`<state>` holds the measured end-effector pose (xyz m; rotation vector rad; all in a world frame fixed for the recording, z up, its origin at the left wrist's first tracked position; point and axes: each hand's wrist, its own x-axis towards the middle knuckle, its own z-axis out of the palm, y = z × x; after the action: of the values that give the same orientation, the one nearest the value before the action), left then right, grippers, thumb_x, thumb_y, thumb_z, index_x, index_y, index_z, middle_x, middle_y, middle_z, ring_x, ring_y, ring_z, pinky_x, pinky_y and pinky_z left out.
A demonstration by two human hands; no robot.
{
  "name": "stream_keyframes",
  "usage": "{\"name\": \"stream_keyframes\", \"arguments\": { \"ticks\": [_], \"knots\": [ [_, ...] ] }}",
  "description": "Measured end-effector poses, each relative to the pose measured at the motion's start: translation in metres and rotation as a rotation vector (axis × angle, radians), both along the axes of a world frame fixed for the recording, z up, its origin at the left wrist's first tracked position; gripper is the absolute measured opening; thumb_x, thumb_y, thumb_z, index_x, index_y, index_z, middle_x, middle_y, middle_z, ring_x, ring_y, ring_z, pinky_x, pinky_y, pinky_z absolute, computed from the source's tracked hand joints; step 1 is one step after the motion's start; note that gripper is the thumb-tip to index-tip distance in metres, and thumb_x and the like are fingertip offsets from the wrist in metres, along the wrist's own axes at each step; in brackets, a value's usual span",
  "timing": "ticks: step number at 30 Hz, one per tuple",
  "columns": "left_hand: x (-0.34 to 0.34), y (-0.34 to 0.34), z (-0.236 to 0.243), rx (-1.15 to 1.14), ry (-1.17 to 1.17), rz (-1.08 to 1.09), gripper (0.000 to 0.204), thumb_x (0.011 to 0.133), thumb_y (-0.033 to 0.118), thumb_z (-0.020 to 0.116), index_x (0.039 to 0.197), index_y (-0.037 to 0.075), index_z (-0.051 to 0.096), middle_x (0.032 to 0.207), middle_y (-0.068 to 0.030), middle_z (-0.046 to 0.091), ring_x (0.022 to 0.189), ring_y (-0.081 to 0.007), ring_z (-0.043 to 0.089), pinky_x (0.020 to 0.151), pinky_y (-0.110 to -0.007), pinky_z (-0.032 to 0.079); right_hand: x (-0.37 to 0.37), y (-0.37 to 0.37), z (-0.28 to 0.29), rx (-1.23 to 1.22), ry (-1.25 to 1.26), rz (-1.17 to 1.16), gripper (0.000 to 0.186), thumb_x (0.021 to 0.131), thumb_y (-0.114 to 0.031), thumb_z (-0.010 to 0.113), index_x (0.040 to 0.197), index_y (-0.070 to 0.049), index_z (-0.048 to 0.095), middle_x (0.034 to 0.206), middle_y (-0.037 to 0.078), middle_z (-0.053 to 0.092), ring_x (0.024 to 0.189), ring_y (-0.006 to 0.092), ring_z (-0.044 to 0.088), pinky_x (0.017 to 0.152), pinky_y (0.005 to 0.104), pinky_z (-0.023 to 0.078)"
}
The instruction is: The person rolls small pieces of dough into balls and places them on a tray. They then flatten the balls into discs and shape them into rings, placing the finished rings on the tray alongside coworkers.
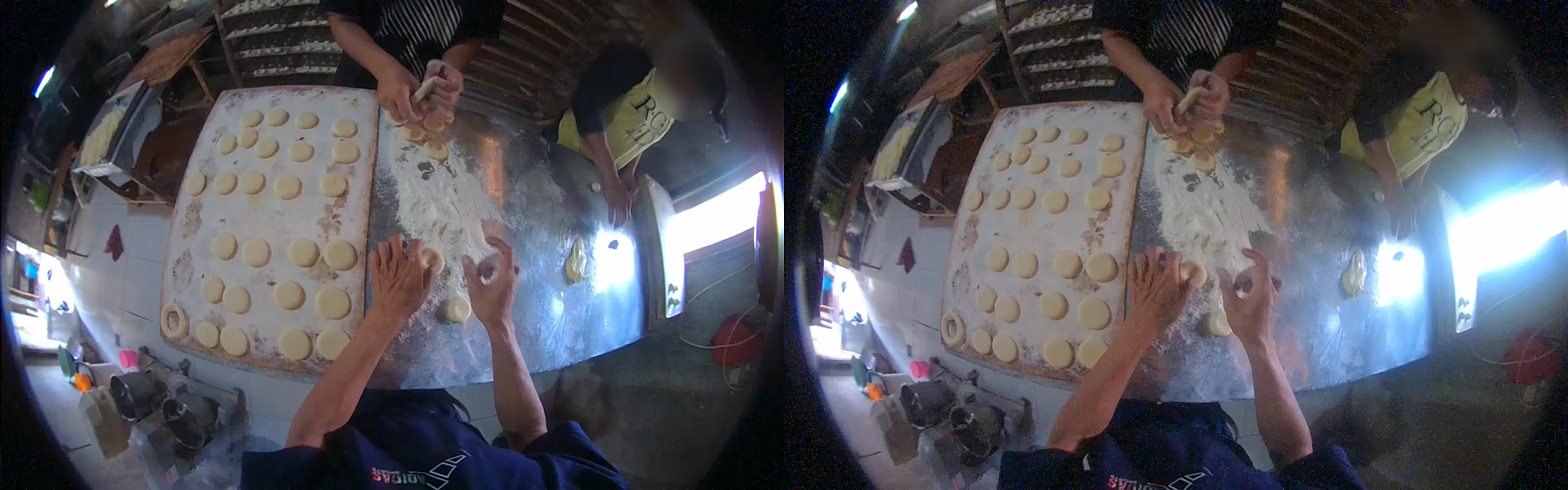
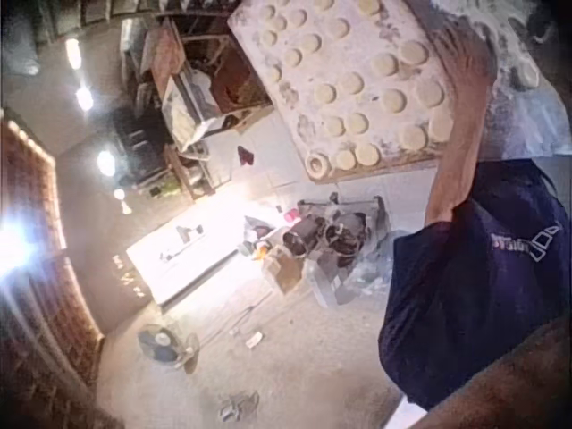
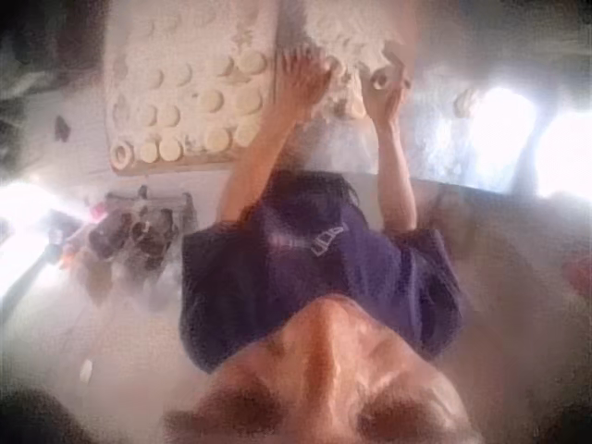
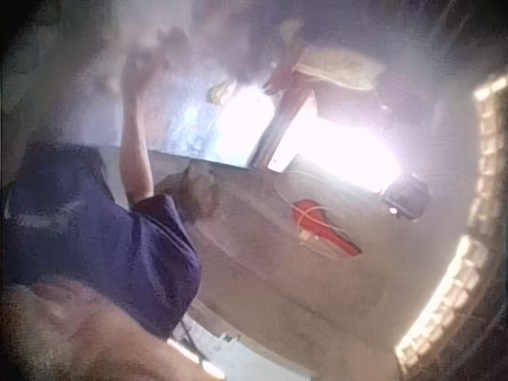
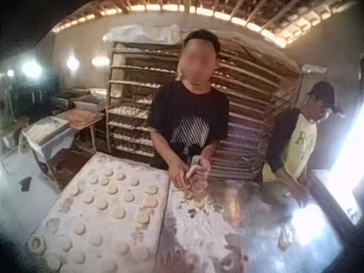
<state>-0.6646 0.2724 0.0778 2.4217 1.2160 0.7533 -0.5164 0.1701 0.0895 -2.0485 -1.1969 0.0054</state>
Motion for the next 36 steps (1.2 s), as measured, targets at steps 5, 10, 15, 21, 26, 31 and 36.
{"name": "stream_keyframes", "arguments": {
  "ticks": [5,10,15,21,26,31,36],
  "knots": [
    [0.035,-0.023,-0.004,-0.325,-0.14,0.024,0.028,0.085,0.011,0.069,0.108,0.004,0.056,0.094,-0.0122,0.064,0.092,-0.0281,0.063,0.081,-0.038,0.048,0.023,-0.043,0.01,-0.107,0.641,-0.032,0.026,0.091,-0.009,0.067,0.116,-0.005,0.058,0.081,0.007,0.06,0.077,0.0115,0.056,0.067,0.0286,0.046],
    [0.04,-0.057,0.021,-0.723,-0.459,-0.016,0.02,0.083,0.003,0.069,0.1,0.001,0.059,0.09,-0.0081,0.068,0.085,-0.0145,0.066,0.074,-0.034,0.052,0.041,-0.048,0.018,0.003,0.892,0.366,0.023,0.097,-0.015,0.064,0.114,0.0,0.058,0.1,0.007,0.066,0.089,0.0161,0.062,0.081,0.0322,0.051],
    [0.042,-0.079,0.053,-0.667,-0.699,-0.008,0.041,0.078,0.003,0.073,0.114,0.005,0.056,0.083,-0.0028,0.063,0.077,-0.0128,0.063,0.065,-0.031,0.051,0.047,-0.045,0.024,-0.101,1.295,0.504,0.03,0.095,-0.019,0.068,0.116,-0.001,0.056,0.102,0.007,0.062,0.093,0.0157,0.06,0.083,0.0322,0.05],
    [0.036,-0.086,0.084,-0.384,-0.386,-0.158,0.089,0.075,0.006,0.076,0.149,0.014,0.026,0.088,-0.019,0.065,0.081,-0.0369,0.067,0.069,-0.044,0.053,0.054,-0.045,0.028,0.105,0.897,0.804,0.035,0.081,0.002,0.072,0.099,-0.008,0.044,0.09,0.008,0.052,0.077,0.0235,0.059,0.059,0.0363,0.048],
    [0.039,-0.094,0.091,-0.23,-0.223,-0.121,0.097,0.08,0.004,0.071,0.156,0.017,0.013,0.111,-0.0259,0.064,0.096,-0.0424,0.066,0.077,-0.049,0.054,0.063,-0.035,0.023,0.385,-0.18,0.72,0.045,0.079,0.0,0.072,0.11,-0.003,0.04,0.082,0.015,0.051,0.067,0.0353,0.055,0.056,0.0446,0.043],
    [0.031,-0.113,0.084,-0.646,-0.529,-0.36,0.089,0.09,0.006,0.065,0.159,0.02,0.009,0.116,-0.0234,0.061,0.088,-0.0352,0.067,0.077,-0.043,0.055,0.063,-0.037,0.023,0.123,-0.163,0.829,0.059,0.085,-0.009,0.069,0.128,0.003,0.031,0.095,0.021,0.055,0.079,0.0394,0.057,0.07,0.0469,0.046],
    [0.03,-0.129,0.072,-0.406,-0.976,0.125,0.058,0.104,0.017,0.048,0.156,0.017,0.023,0.102,-0.0156,0.064,0.084,-0.0204,0.065,0.071,-0.035,0.054,0.043,-0.054,0.032,0.134,0.878,0.847,0.054,0.086,-0.013,0.071,0.125,-0.005,0.034,0.1,0.014,0.056,0.088,0.0248,0.061,0.076,0.0364,0.05]
  ]
}}
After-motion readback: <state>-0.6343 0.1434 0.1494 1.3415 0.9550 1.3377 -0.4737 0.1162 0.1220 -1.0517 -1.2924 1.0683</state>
